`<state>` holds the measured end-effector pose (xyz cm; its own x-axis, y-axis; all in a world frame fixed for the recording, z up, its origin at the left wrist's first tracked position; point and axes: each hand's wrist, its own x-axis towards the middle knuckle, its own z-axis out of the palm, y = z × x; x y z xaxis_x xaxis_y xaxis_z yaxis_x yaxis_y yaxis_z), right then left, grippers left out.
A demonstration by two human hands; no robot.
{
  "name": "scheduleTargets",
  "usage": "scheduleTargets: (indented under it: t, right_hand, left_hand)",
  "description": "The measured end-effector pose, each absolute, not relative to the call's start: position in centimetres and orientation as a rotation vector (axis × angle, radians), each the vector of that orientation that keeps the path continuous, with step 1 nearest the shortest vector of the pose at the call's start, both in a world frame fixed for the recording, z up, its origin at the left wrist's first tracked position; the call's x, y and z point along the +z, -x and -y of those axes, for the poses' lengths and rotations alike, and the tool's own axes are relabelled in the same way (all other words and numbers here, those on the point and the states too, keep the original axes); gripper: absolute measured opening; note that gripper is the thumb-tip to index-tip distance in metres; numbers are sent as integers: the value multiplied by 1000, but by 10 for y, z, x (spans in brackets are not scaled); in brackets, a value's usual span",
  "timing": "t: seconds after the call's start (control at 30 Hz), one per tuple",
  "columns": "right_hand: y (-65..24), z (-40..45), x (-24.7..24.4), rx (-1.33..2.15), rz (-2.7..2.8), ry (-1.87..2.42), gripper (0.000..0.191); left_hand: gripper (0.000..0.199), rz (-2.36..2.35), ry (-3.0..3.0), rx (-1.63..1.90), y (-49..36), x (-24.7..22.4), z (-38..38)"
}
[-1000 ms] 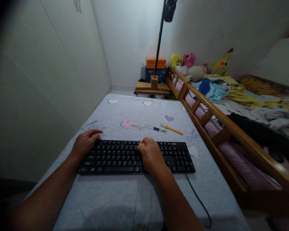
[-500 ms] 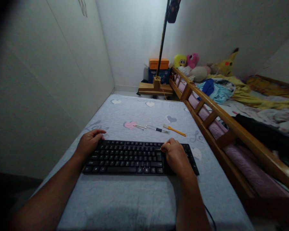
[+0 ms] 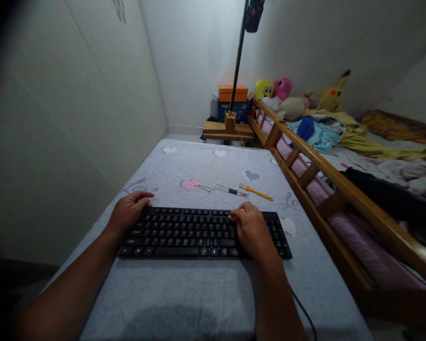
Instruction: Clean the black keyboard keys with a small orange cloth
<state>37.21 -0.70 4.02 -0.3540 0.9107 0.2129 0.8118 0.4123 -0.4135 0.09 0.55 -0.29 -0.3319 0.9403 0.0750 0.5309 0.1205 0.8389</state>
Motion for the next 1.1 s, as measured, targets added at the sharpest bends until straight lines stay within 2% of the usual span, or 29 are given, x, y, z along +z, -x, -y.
scheduleTargets:
  t: [0.2, 0.5, 0.8, 1.1]
  right_hand:
    - [-349, 12, 36, 307, 2357, 1470, 27]
    - [-396, 8, 44, 330, 2269, 1768, 29]
    - [-427, 9, 41, 284, 2178, 1891, 28]
    - [-346, 7, 65, 480, 2360, 1602, 26]
  left_hand:
    - [33, -1932, -1404, 1116, 0, -3, -5]
    - [35, -1939, -1408, 1099, 0, -2, -5]
    - [35, -1943, -1392, 1124, -1, -2, -6]
    - [36, -1849, -1384, 1186, 0, -5, -6]
